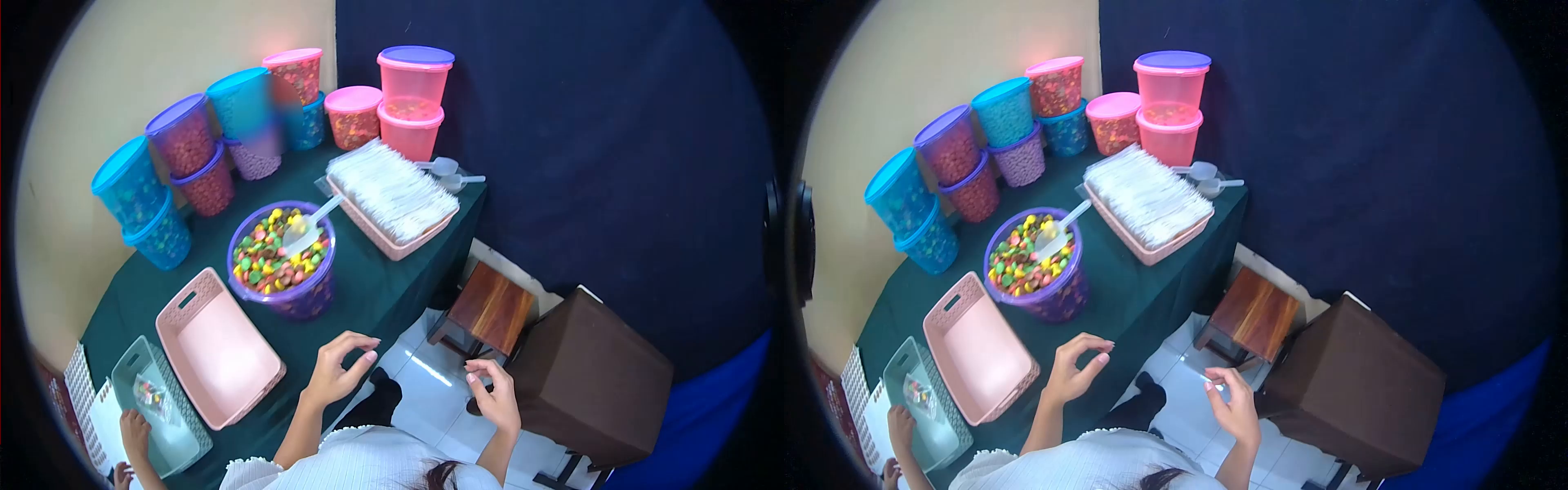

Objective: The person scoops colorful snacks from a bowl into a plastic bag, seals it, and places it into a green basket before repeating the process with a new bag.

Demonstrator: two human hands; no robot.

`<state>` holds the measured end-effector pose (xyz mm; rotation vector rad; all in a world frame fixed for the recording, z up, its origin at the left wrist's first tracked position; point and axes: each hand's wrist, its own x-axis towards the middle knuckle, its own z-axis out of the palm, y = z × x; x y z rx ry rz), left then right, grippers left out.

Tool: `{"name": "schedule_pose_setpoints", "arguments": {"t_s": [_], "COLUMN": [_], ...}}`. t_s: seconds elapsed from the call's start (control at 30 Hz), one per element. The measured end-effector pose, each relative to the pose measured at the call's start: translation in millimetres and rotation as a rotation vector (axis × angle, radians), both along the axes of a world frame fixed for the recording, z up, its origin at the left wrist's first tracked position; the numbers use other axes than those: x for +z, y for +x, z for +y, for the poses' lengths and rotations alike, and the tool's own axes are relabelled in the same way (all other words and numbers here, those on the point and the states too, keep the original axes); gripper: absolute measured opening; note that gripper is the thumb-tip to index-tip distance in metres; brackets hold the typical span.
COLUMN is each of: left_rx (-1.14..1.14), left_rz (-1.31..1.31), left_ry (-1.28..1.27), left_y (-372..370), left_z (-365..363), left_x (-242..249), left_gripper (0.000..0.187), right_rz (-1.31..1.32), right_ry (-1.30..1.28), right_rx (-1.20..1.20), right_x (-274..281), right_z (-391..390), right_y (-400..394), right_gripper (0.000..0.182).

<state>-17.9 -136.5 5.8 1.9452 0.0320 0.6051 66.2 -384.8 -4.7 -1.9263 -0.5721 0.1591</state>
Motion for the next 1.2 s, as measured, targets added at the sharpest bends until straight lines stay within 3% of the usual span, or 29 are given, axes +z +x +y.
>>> {"name": "schedule_pose_setpoints", "arguments": {"t_s": [0.33,0.43,0.63,0.7,0.77,0.87,0.93,0.97,1.03,1.2], "left_rx": [0.180,0.140,0.214,0.272,0.186,0.199,0.221,0.281,0.340,0.786], "left_rz": [-0.002,0.070,0.163,0.259,0.480,0.526,0.486,0.494,0.373,0.253], "left_ry": [0.081,0.253,0.258,0.418,0.390,0.418,0.305,0.287,0.140,0.002], "left_y": [159,185,220,225,223,221,221,220,215,189], "left_z": [53,63,51,42,38,41,42,42,41,14], "left_x": [-2,-9,-41,-51,-53,-52,-52,-49,-34,-7], "left_gripper": [0.029,0.033,0.042,0.048,0.047,0.044,0.040,0.040,0.033,0.024], "right_rz": [-0.078,-0.123,0.000,0.065,-0.058,-0.203,-0.307,-0.417,-0.386,-0.433], "right_ry": [-0.028,-0.001,0.211,0.240,0.125,0.153,0.101,0.052,0.025,-0.197], "right_rx": [-0.086,-0.070,0.008,0.013,0.095,0.263,0.424,0.532,0.681,1.107], "right_x": [23,24,-3,3,18,25,24,23,20,4], "right_z": [22,39,84,110,139,183,204,215,235,287], "right_y": [147,184,263,294,327,368,386,393,401,400], "right_gripper": [0.019,0.017,0.013,0.011,0.010,0.011,0.011,0.010,0.013,0.017]}}
